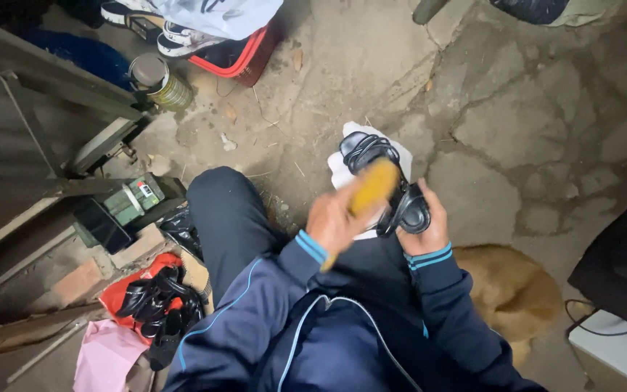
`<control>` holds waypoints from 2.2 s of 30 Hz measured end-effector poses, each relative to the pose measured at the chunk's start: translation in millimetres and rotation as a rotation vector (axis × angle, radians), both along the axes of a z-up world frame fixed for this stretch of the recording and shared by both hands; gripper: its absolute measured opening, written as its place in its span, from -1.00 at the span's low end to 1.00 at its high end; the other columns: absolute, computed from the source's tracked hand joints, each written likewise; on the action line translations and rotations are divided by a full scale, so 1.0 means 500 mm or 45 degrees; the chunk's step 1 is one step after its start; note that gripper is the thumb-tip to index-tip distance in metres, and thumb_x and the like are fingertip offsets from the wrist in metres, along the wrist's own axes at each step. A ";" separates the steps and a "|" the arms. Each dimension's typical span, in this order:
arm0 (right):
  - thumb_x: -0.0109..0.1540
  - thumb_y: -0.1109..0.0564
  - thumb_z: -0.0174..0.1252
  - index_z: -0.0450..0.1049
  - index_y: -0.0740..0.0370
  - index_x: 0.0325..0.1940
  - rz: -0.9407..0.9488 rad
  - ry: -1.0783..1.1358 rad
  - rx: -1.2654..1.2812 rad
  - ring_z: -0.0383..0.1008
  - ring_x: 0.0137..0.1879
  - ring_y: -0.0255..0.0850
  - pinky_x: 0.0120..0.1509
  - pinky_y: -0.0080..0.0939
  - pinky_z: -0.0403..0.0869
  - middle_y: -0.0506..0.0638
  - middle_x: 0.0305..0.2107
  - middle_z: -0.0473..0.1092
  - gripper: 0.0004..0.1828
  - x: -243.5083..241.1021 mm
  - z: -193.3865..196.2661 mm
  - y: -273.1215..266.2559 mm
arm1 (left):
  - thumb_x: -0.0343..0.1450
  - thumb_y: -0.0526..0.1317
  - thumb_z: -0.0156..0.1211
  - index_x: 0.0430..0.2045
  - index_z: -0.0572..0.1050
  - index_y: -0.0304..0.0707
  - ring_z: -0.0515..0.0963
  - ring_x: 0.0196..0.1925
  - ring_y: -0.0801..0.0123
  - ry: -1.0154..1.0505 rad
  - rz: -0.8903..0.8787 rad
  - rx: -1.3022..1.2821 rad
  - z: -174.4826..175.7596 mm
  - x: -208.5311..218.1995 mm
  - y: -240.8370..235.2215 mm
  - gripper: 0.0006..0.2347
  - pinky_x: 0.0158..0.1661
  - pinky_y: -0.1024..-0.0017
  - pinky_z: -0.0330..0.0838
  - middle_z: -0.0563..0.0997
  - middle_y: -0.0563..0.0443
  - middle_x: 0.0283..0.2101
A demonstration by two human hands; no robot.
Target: The person sits on the floor and scrubs a black shoe with a brush and a white cloth. They then switch to a yellow brush to continue cleaning the shoe's surface.
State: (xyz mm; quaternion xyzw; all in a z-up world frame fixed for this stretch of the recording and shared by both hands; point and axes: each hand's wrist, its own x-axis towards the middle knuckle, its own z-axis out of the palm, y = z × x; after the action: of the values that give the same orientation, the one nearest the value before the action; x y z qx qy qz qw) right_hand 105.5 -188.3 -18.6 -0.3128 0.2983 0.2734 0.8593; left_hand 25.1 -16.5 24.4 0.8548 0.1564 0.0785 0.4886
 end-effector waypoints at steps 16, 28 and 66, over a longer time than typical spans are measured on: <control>0.33 -0.18 0.15 0.57 0.23 -0.16 0.068 -0.089 -0.128 0.64 -0.04 -0.03 0.13 -0.04 0.63 0.12 -0.20 0.59 -0.59 0.011 0.065 0.051 | 0.28 0.03 0.41 0.04 0.52 -0.07 0.72 -0.20 -0.11 -0.418 -0.180 0.033 0.114 -0.044 -0.010 -0.54 -0.25 0.06 0.66 0.71 -0.19 -0.16; 0.30 -0.19 0.22 0.55 0.14 -0.36 -0.006 -0.013 -0.231 0.61 -0.31 -0.13 -0.16 -0.22 0.65 0.03 -0.43 0.57 -0.63 -0.016 -0.004 0.040 | 0.28 0.03 0.41 0.07 0.53 -0.07 0.69 -0.11 -0.12 -0.304 -0.159 -0.074 0.092 -0.037 -0.018 -0.52 -0.14 0.00 0.61 0.69 -0.22 -0.11; 0.40 -0.12 0.04 0.54 0.23 -0.13 0.047 0.008 -0.114 0.60 -0.02 -0.02 0.13 -0.02 0.61 0.08 -0.14 0.57 -0.63 -0.019 0.004 0.015 | 0.21 -0.04 0.52 0.07 0.55 0.01 0.64 0.05 -0.17 0.071 -0.060 -0.506 0.019 -0.017 -0.020 -0.49 -0.02 0.08 0.58 0.67 -0.22 0.00</control>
State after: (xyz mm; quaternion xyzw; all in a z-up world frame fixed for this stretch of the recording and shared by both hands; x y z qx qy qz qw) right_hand 95.9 -180.9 -16.7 -0.3556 0.3070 0.2766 0.8383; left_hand 16.5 -26.3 34.1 0.7467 0.1623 0.0109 0.6450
